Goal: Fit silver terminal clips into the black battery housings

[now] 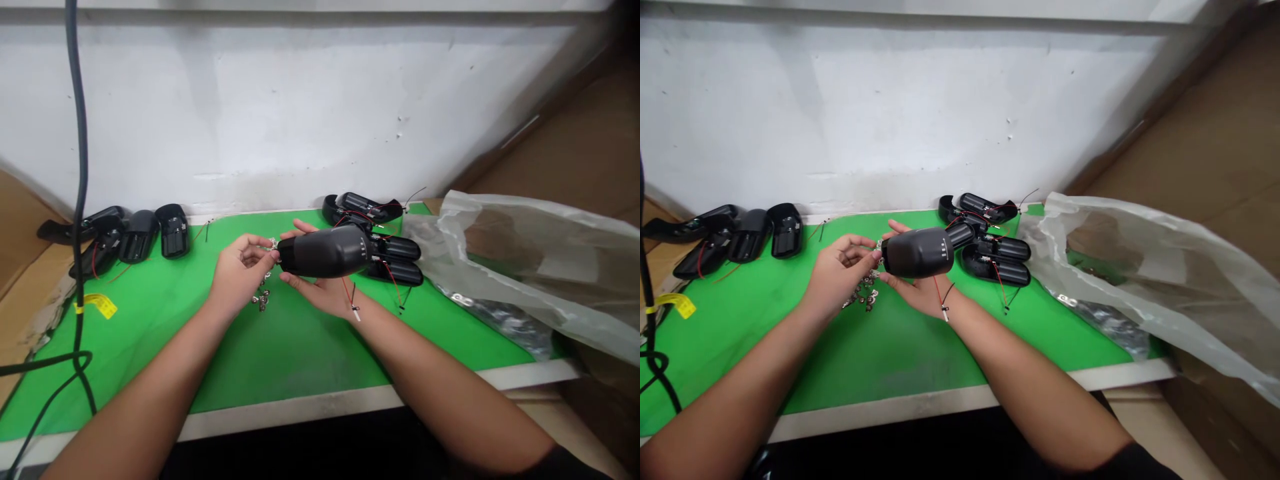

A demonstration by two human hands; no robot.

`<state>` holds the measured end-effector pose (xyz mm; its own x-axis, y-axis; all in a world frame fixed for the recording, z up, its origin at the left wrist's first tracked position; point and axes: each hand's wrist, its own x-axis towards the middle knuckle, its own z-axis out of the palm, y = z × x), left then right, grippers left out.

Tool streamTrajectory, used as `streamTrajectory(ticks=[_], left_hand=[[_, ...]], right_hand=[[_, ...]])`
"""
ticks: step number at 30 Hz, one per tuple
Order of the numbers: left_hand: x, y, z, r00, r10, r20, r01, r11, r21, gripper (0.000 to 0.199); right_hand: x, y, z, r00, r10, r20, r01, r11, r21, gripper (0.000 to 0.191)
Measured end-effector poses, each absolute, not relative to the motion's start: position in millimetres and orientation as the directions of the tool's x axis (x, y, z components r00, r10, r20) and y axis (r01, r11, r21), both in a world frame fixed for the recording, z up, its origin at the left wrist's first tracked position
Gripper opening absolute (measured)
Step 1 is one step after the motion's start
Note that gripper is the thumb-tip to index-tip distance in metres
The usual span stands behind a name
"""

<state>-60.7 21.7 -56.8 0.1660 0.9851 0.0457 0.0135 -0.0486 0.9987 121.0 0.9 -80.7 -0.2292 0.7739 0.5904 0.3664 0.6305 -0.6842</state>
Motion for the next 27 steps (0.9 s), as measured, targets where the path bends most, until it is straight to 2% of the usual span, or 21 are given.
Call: streamTrajectory(ticks=[7,13,22,27], left_hand=[[-60.7,20.9,-56.2,0.166,0.983,0.079,0.028,-0.084,0.996,0.033],[-59.4,21.5,-58.4,0.181,0.977,0.11,0.022,-0.116,0.993,0.031],[-60.3,21.8,-58.9,0.179,0.979,0.095,0.013,-0.099,0.995,0.031],[-61.0,21.9,-57.2,0.181,0.982,0.049,-0.01,-0.048,0.999,0.032]], right_hand=[[120.0,0.2,-79.9,-0.242,0.777,0.581,0.34,0.629,-0.699,0.035],[117.1,-2.1,-80.8,-0.212,0.824,0.526,0.233,0.565,-0.791,0.056],[117.0,-1.1,-81.4,-0.223,0.824,0.521,0.201,0.562,-0.803,0.062],[117.7,-0.7,-80.4,-0.215,0.826,0.521,0.191,0.559,-0.807,0.056]])
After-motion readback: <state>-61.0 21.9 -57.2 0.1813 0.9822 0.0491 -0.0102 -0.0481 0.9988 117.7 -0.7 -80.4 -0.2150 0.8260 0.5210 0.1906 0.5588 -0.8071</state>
